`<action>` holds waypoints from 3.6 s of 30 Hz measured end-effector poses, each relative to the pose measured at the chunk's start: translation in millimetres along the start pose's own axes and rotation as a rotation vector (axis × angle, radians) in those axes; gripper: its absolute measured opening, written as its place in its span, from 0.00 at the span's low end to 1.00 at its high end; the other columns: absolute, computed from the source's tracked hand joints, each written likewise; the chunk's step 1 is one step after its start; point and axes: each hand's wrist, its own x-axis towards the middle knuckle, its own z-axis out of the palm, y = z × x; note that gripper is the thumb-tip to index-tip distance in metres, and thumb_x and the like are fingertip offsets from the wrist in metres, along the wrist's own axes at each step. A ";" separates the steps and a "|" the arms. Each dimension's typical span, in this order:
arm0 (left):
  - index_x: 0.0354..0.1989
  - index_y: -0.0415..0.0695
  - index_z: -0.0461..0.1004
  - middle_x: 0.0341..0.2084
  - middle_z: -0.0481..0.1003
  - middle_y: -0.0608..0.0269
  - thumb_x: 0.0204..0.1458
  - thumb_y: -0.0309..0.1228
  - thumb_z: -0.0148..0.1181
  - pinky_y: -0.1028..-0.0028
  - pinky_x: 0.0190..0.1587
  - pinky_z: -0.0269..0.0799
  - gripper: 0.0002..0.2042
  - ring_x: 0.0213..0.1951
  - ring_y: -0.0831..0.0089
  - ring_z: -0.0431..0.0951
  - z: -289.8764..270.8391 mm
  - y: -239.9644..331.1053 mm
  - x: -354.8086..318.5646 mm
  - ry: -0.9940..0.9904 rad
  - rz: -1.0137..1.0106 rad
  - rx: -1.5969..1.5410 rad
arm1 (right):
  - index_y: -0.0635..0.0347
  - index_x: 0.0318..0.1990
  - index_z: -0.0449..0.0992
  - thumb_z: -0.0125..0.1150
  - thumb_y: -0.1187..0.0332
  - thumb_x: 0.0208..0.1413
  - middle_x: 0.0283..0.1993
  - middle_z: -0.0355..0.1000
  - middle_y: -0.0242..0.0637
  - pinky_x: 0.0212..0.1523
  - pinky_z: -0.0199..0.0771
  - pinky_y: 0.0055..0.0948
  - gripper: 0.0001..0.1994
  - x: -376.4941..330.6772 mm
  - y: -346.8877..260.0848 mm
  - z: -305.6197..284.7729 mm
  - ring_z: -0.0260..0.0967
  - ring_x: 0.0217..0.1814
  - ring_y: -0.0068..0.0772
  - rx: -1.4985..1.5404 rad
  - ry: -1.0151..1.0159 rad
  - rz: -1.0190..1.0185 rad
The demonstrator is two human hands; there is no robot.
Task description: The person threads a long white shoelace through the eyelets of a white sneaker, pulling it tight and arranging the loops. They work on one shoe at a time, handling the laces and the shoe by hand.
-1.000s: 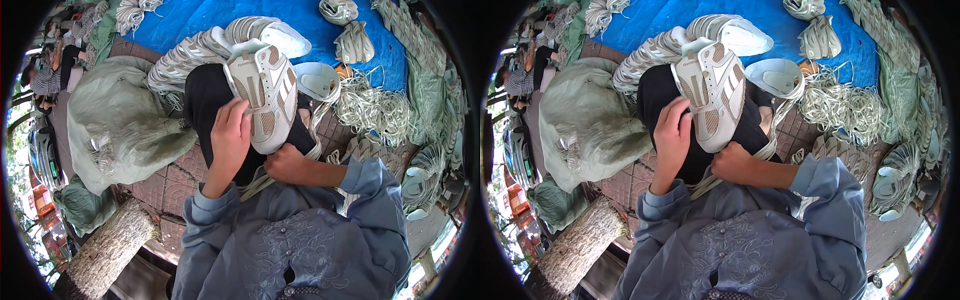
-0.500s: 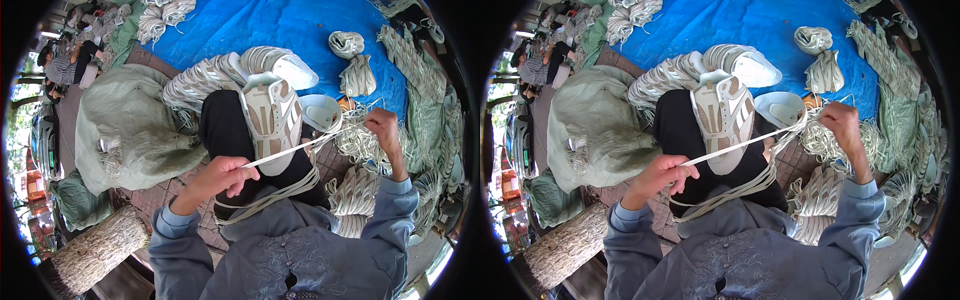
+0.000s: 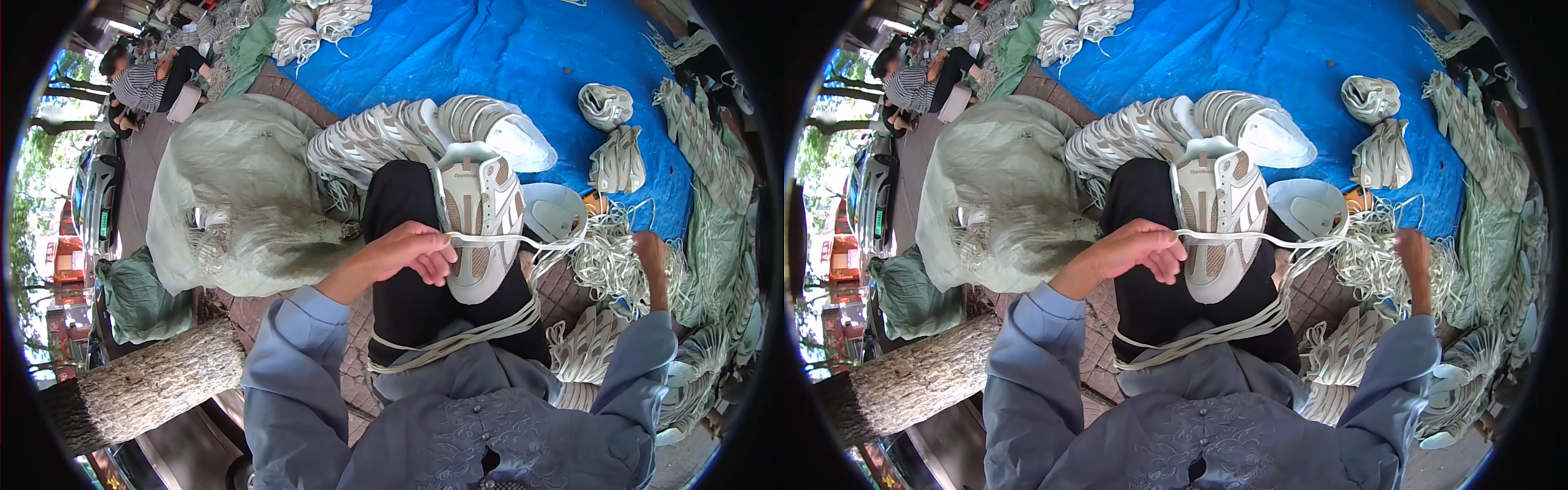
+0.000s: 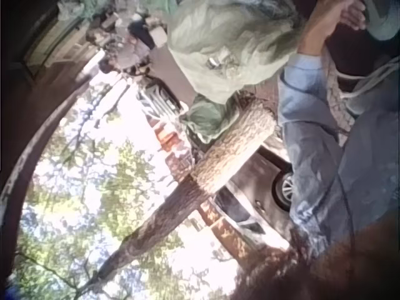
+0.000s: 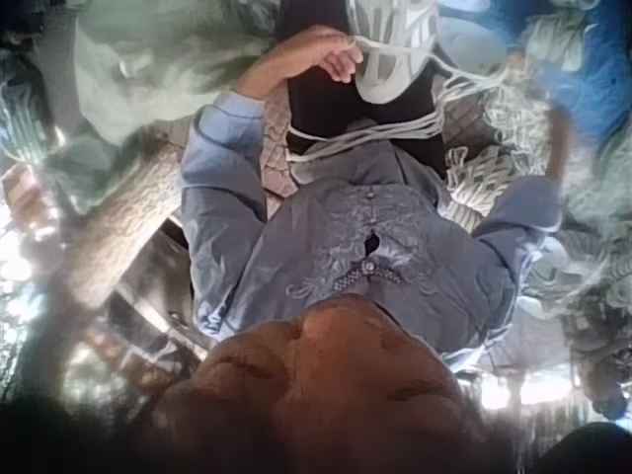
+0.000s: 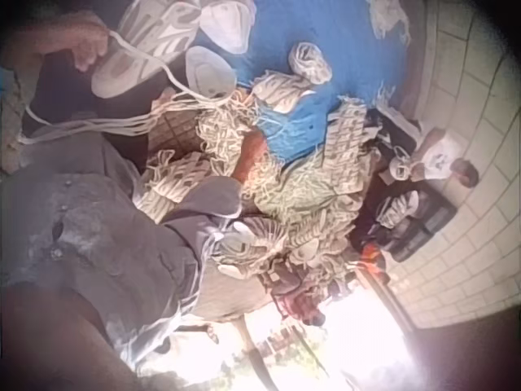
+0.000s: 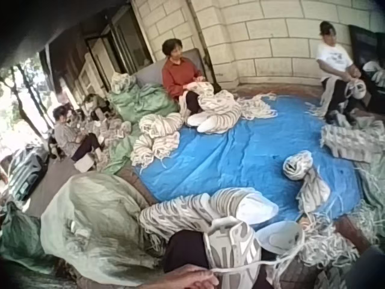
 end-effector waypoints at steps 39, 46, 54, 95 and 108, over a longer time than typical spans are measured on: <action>0.44 0.39 0.68 0.45 0.66 0.51 0.40 0.39 0.56 0.57 0.50 0.59 0.23 0.52 0.58 0.62 90.4 -83.6 55.1 0.738 0.959 1.678 | 0.62 0.17 0.66 0.52 0.76 0.32 0.20 0.63 0.38 0.23 0.69 0.33 0.02 -26.8 -285.7 -8.1 0.66 0.24 0.40 0.326 0.124 -0.798; 0.45 0.39 0.68 0.44 0.67 0.52 0.41 0.39 0.55 0.57 0.50 0.59 0.23 0.51 0.58 0.63 87.6 -87.8 54.7 0.747 0.961 1.694 | 0.62 0.18 0.66 0.52 0.76 0.35 0.20 0.63 0.39 0.21 0.68 0.33 0.02 -30.4 -290.5 -1.1 0.66 0.21 0.41 0.333 0.092 -0.686; 0.44 0.41 0.68 0.44 0.66 0.55 0.40 0.39 0.56 0.58 0.52 0.57 0.22 0.52 0.62 0.62 88.6 -93.6 52.0 0.791 0.937 1.641 | 0.66 0.19 0.72 0.57 0.77 0.33 0.18 0.68 0.37 0.23 0.66 0.22 0.02 -6.5 -292.1 1.2 0.66 0.20 0.24 0.815 -0.414 -0.503; 0.18 0.40 0.67 0.18 0.62 0.61 0.29 0.25 0.53 0.77 0.22 0.66 0.05 0.23 0.70 0.65 34.9 -35.2 56.1 0.904 0.791 1.754 | 0.56 0.23 0.71 0.58 0.76 0.36 0.20 0.71 0.34 0.24 0.69 0.26 0.05 -12.6 -309.0 1.7 0.70 0.23 0.32 0.667 -0.206 -0.446; 0.18 0.41 0.65 0.15 0.64 0.62 0.34 0.23 0.54 0.75 0.18 0.68 0.04 0.19 0.69 0.69 39.6 -22.9 69.7 0.735 0.615 2.007 | 0.58 0.26 0.70 0.55 0.76 0.37 0.22 0.70 0.38 0.26 0.69 0.31 0.05 -16.9 -297.6 10.0 0.70 0.24 0.37 0.649 -0.024 -0.519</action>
